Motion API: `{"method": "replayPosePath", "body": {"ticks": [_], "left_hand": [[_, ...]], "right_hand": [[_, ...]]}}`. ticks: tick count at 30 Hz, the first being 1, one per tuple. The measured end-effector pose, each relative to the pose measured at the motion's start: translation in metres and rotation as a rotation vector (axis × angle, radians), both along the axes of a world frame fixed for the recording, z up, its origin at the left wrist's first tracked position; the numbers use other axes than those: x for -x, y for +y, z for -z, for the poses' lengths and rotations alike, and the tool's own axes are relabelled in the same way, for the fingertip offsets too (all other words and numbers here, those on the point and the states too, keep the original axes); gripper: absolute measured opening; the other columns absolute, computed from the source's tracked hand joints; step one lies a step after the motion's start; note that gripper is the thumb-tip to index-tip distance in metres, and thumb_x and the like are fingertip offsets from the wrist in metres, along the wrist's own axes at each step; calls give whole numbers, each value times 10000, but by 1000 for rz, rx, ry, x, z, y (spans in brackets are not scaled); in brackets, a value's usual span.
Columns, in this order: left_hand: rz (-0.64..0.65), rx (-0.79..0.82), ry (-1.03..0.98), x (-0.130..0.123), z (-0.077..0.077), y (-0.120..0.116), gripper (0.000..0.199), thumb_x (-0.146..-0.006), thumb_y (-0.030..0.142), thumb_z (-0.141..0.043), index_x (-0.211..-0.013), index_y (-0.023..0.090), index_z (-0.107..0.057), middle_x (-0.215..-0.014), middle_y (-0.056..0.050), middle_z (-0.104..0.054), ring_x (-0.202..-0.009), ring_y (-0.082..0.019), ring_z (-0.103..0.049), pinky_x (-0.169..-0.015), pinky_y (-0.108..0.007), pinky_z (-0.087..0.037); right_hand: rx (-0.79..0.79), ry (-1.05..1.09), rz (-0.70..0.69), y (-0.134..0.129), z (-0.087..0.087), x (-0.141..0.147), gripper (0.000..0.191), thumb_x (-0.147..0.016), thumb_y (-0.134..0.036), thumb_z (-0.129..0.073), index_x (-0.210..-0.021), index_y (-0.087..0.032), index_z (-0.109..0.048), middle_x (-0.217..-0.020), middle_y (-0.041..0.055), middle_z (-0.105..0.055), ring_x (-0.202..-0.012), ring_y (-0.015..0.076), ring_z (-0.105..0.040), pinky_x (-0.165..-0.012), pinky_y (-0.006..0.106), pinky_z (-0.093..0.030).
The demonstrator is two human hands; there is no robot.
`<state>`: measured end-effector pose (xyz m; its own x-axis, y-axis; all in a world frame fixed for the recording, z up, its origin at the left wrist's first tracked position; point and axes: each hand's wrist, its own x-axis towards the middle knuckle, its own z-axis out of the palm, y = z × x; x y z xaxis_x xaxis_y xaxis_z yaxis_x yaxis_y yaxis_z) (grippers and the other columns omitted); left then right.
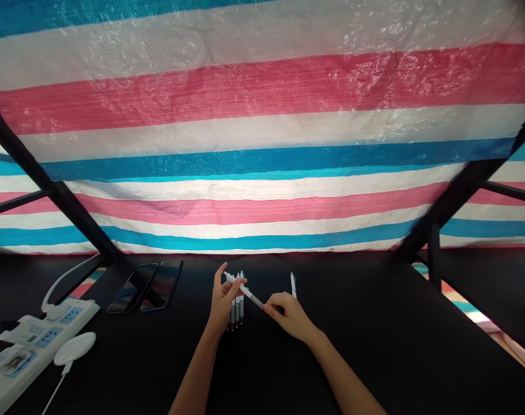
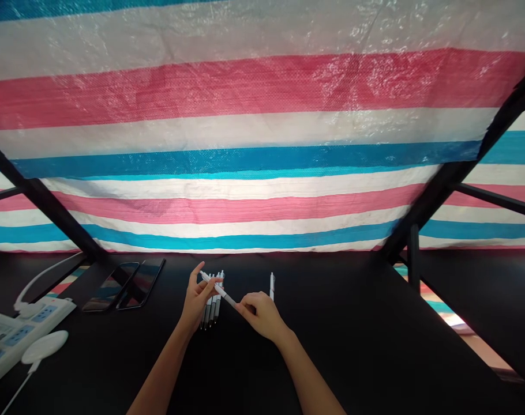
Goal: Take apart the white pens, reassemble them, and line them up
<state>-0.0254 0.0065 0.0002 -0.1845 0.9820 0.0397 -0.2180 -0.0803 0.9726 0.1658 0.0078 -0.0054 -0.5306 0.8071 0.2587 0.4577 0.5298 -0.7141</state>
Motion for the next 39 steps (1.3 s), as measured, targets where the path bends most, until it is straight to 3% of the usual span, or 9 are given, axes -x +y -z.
{"method": "replayPosePath", "body": {"ticks": [3,9,13,15,19,21,28,39], "left_hand": [[24,5,15,1,-1,-1,832,-739,429,-629,-1409,234,-176,-796,-33,-700,-696,-173,-667,-723,-343,-518],[54,38,70,1,3,2,661,-716,442,-632,-1287,174,-434,-691,-18,-652,-586,-157,-620,-604,-298,-513],[70,26,78,0,5,2,575,-722,438,-627,-1210,155,-517,-670,-19,-632,-557,-142,-589,-572,-285,-499],[55,25,68,-1,4,1,606,-736,438,-614,-1260,165,-478,-670,-15,-626,-565,-139,-582,-573,-277,-489],[-3,19,21,-4,-1,-2,827,-760,435,-599,-1427,219,-161,-651,7,-622,-542,-123,-560,-560,-258,-465],[-9,17,3,-4,-2,-2,882,-753,439,-607,-1436,233,-89,-624,23,-608,-533,-117,-545,-555,-246,-453],[36,37,68,0,4,2,686,-747,477,-586,-1335,185,-388,-626,17,-578,-538,-109,-511,-556,-237,-436],[36,54,84,0,6,4,642,-706,442,-631,-1258,148,-487,-605,11,-588,-514,-118,-520,-531,-256,-443]], "right_hand": [[-14,35,50,3,-1,-4,381,-906,-370,-428,-590,-188,-540,-615,-11,-559,-582,129,-495,-657,274,-360],[-1,117,146,10,-1,-13,417,-906,-430,-392,-604,-194,-558,-616,3,-565,-579,142,-494,-588,258,-351],[-17,112,207,13,1,-18,409,-914,-417,-374,-632,-197,-572,-612,0,-556,-607,152,-519,-612,262,-352],[-18,114,237,14,2,-20,418,-917,-420,-362,-634,-199,-577,-594,-2,-538,-601,156,-518,-616,265,-352],[6,166,307,18,5,-23,457,-907,-472,-350,-623,-196,-578,-540,-10,-483,-547,151,-486,-585,261,-353],[47,229,348,20,7,-23,481,-892,-515,-354,-617,-190,-578,-507,-17,-431,-506,142,-455,-539,254,-341],[179,500,448,28,13,-26,528,-843,-600,-383,-585,-177,-566,-487,-24,-379,-455,119,-398,-474,250,-334],[232,650,511,32,13,-29,515,-824,-621,-401,-569,-199,-548,-468,-28,-371,-470,133,-393,-585,300,-413]]}}
